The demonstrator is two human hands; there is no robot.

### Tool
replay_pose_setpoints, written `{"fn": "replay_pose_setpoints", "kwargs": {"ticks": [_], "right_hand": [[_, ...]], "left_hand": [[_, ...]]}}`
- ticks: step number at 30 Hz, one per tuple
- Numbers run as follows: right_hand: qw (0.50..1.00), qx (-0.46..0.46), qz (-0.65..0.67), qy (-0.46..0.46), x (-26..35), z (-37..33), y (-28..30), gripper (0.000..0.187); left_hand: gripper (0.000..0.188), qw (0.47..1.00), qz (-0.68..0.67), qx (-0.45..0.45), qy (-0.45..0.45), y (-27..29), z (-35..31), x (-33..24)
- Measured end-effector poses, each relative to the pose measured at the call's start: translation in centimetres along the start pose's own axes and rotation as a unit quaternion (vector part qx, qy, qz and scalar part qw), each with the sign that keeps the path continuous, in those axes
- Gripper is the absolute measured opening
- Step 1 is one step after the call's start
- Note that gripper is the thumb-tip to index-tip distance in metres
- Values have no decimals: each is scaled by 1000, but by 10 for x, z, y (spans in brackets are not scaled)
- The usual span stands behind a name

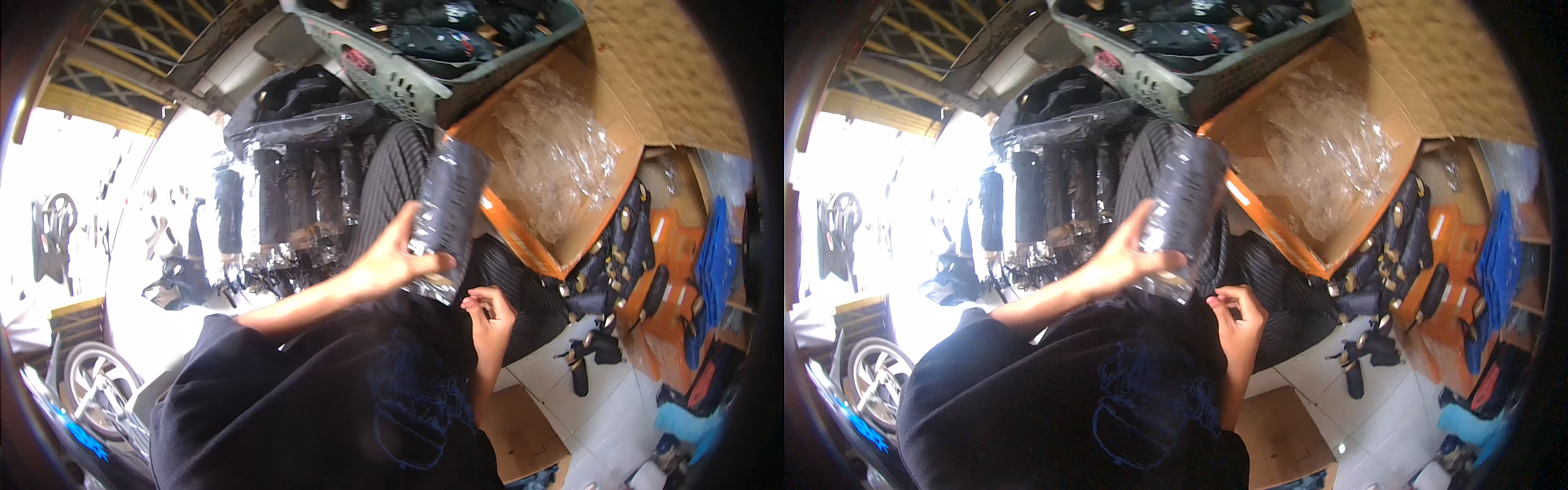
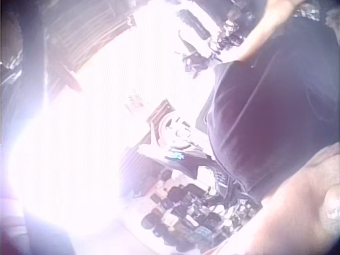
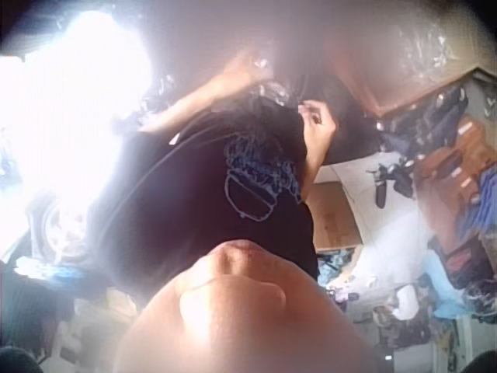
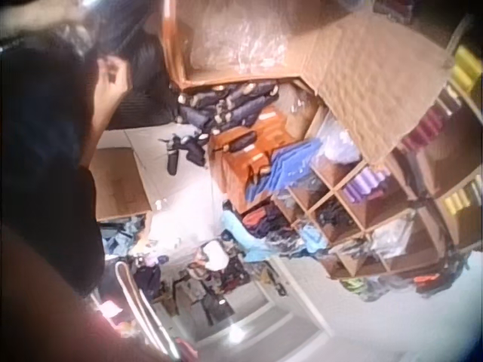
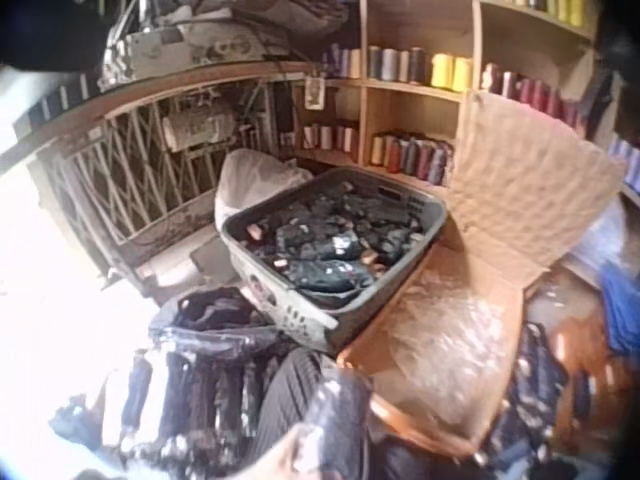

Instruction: The person repeatedly picks up small black cylindrical items, places each into a clear plastic bag, and sets the packaged item aside. The process is repeated for multiple items in a cluttered indoor workspace.

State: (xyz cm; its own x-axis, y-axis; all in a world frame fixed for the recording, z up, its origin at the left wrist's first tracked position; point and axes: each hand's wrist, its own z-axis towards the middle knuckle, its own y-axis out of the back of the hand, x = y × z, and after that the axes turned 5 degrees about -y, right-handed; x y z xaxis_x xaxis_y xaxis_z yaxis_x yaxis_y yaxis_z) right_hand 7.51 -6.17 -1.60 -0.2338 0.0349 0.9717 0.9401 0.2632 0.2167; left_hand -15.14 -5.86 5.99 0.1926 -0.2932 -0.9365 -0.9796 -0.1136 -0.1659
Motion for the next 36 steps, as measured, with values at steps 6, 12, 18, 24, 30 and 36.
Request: {"fn": "replay_pose_setpoints", "kwargs": {"ticks": [6,12,18,24,30,36], "right_hand": [[997,46,-67,-10,-1,17,1,6],[996,39,-53,-63,-12,21,-3,8],[994,69,-63,-55,-12,25,-10,9],[995,48,-51,-73,-16,23,-3,9],[995,7,-62,-78,-13,23,26,12],[982,-170,-47,-62,-45,8,88,18]], "left_hand": [[78,945,164,-283,18,125,-44,-45],[89,875,258,-409,30,222,-100,-41],[93,756,591,-280,31,263,-127,32],[84,803,450,-391,11,291,-106,20],[73,706,526,-447,-155,345,-69,38],[67,602,648,-423,-198,296,-43,46]]}}
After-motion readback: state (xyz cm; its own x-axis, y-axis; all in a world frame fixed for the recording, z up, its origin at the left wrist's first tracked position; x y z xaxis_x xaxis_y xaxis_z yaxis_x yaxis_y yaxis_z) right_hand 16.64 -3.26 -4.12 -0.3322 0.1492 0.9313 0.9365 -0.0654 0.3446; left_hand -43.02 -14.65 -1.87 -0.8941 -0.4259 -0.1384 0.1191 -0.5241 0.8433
